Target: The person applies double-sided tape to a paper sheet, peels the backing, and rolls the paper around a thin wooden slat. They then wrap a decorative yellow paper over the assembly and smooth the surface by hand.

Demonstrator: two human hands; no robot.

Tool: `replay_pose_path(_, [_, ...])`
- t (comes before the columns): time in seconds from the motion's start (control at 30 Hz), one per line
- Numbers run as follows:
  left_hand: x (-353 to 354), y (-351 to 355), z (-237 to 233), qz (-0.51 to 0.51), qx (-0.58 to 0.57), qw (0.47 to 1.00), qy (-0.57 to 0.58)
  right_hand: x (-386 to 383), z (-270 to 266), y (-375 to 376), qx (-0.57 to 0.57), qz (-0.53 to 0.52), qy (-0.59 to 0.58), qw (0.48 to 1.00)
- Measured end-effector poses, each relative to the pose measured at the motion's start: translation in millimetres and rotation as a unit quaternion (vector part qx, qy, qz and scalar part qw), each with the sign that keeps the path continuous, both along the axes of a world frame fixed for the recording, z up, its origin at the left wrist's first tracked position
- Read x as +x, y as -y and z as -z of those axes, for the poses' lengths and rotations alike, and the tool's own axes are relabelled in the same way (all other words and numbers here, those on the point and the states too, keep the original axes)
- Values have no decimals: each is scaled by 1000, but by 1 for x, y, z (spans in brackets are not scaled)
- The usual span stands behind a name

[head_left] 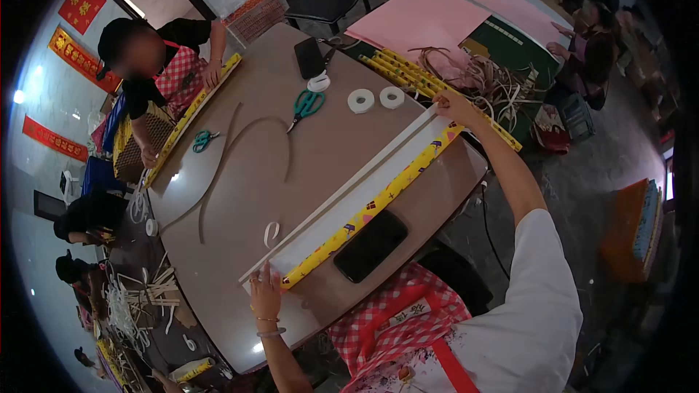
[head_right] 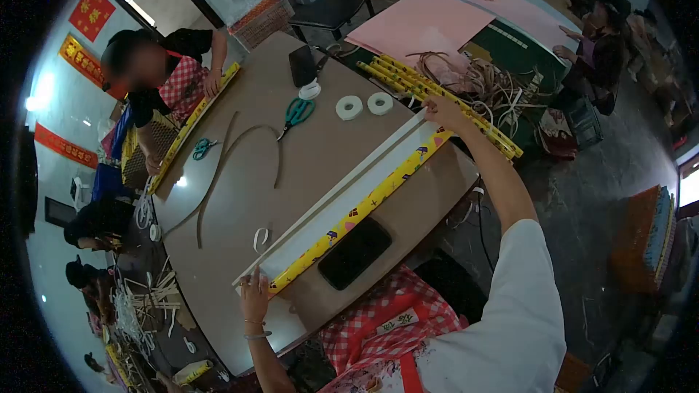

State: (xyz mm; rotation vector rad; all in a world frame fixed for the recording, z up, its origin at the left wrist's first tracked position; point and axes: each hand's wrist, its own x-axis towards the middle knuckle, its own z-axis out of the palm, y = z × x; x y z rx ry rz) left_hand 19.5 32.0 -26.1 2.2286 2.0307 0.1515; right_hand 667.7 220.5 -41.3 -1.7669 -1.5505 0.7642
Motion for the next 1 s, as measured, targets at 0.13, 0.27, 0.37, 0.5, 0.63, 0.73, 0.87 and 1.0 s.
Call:
replay_pose_path(0.13, [-5,-1,4,3,-1,1000,0,1,2,-1,35,23,1,999])
replay_pose_path(0.27, [0,-2,-3,0,-14,1000,-14,6,6,-6,49,31,-1,998])
replay_pose_path(0.37, [-2,-2,0,-3,-23,1000,-17,8,8,-7,42,40,-13,998])
replay_pose_path(0.5, [-4,-3,-1,3,-20,1000,-10,9,15,-9,47,60,-6,997])
replay_pose_path(0.63, [4,-4,-9,-42,-71,996,19,13,15,-8,20,96,-5,995])
replay_pose_path(0.73, [-1,-2,-2,-32,-49,998,5,15,12,-2,21,97,-3,995])
replay_pose_path(0.87, [0,-3,0,-45,-55,997,-13,12,7,5,63,115,19,991])
replay_pose_path(1.0, [0,-3,-3,-39,-56,998,7,21,21,6,34,148,-39,988])
